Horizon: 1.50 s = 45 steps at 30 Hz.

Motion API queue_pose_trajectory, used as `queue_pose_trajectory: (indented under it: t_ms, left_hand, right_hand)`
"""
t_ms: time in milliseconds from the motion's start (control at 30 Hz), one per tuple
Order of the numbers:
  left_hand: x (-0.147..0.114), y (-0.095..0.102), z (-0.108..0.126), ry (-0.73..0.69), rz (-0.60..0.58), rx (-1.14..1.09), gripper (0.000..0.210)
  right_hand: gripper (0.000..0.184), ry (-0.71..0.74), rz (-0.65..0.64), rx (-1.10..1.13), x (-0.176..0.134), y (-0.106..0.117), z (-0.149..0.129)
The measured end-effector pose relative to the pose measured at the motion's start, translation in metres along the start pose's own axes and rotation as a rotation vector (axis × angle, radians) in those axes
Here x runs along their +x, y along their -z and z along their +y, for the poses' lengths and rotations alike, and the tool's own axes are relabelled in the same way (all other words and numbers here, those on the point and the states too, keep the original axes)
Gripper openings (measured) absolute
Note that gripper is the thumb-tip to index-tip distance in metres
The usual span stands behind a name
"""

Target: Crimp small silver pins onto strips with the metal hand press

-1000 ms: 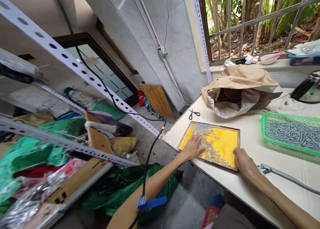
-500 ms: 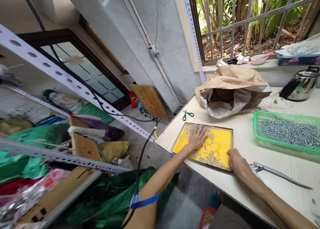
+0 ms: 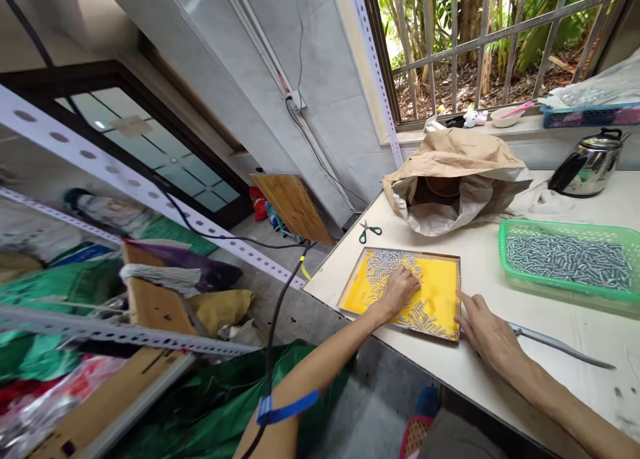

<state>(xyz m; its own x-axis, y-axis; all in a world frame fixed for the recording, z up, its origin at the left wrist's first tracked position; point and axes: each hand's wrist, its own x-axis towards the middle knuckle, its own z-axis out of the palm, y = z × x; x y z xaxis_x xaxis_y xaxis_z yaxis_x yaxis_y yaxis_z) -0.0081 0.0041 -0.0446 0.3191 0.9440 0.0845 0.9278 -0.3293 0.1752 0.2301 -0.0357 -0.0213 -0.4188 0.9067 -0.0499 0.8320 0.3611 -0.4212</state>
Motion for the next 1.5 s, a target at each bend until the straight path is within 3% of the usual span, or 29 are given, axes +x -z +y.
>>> queue_pose_trajectory:
  t_ms: [100, 200, 367, 467, 567, 700, 833, 1000, 1133, 1267, 1433, 1500]
  left_hand:
    - [0.007, -0.002, 0.007, 0.058, -0.109, 0.056, 0.021]
    - [0.009, -0.002, 0.013, 0.119, -0.180, 0.136, 0.023]
    - [0.010, 0.007, 0.024, 0.108, -0.215, 0.158, 0.029]
    - [0.009, 0.016, 0.037, 0.126, -0.154, 0.091, 0.026]
    - [-0.002, 0.019, 0.065, 0.217, -0.108, -0.247, 0.018]
    - [-0.027, 0.009, 0.118, 0.364, -0.282, -0.862, 0.017]
    - [-0.048, -0.003, 0.154, 0.565, -0.361, -1.156, 0.030]
    - [-0.057, -0.012, 0.166, 0.710, -0.344, -1.225, 0.048]
    - [-0.060, -0.017, 0.168, 0.730, -0.396, -1.215, 0.046]
    - [-0.056, -0.017, 0.167, 0.742, -0.461, -1.142, 0.033]
    - [-0.041, -0.008, 0.166, 0.758, -0.708, -1.004, 0.016]
    - [-0.038, -0.005, 0.167, 0.758, -0.749, -0.969, 0.015]
  right_hand:
    - [0.033, 0.032, 0.113, 0.022, -0.026, 0.020, 0.019]
    - [0.032, 0.033, 0.102, 0.089, -0.061, 0.030, 0.047]
    - [0.029, -0.007, 0.038, 0.027, -0.117, 0.015, 0.077]
    - [0.022, -0.012, 0.015, -0.017, -0.132, 0.006, 0.079]
    - [0.023, -0.007, 0.004, -0.079, -0.134, 0.008, 0.080]
    - [0.023, 0.068, 0.022, -0.141, -0.133, 0.016, 0.083]
    - [0.028, 0.156, 0.109, -0.210, -0.136, 0.016, 0.084]
    - [0.030, 0.273, 0.310, -0.295, -0.140, 0.012, 0.081]
    - [0.030, 0.289, 0.338, -0.303, -0.141, 0.014, 0.078]
    - [0.029, 0.268, 0.302, -0.287, -0.139, 0.015, 0.079]
    - [0.025, 0.237, 0.185, -0.235, -0.135, 0.015, 0.080]
    - [0.021, 0.211, 0.107, -0.221, -0.133, 0.017, 0.081]
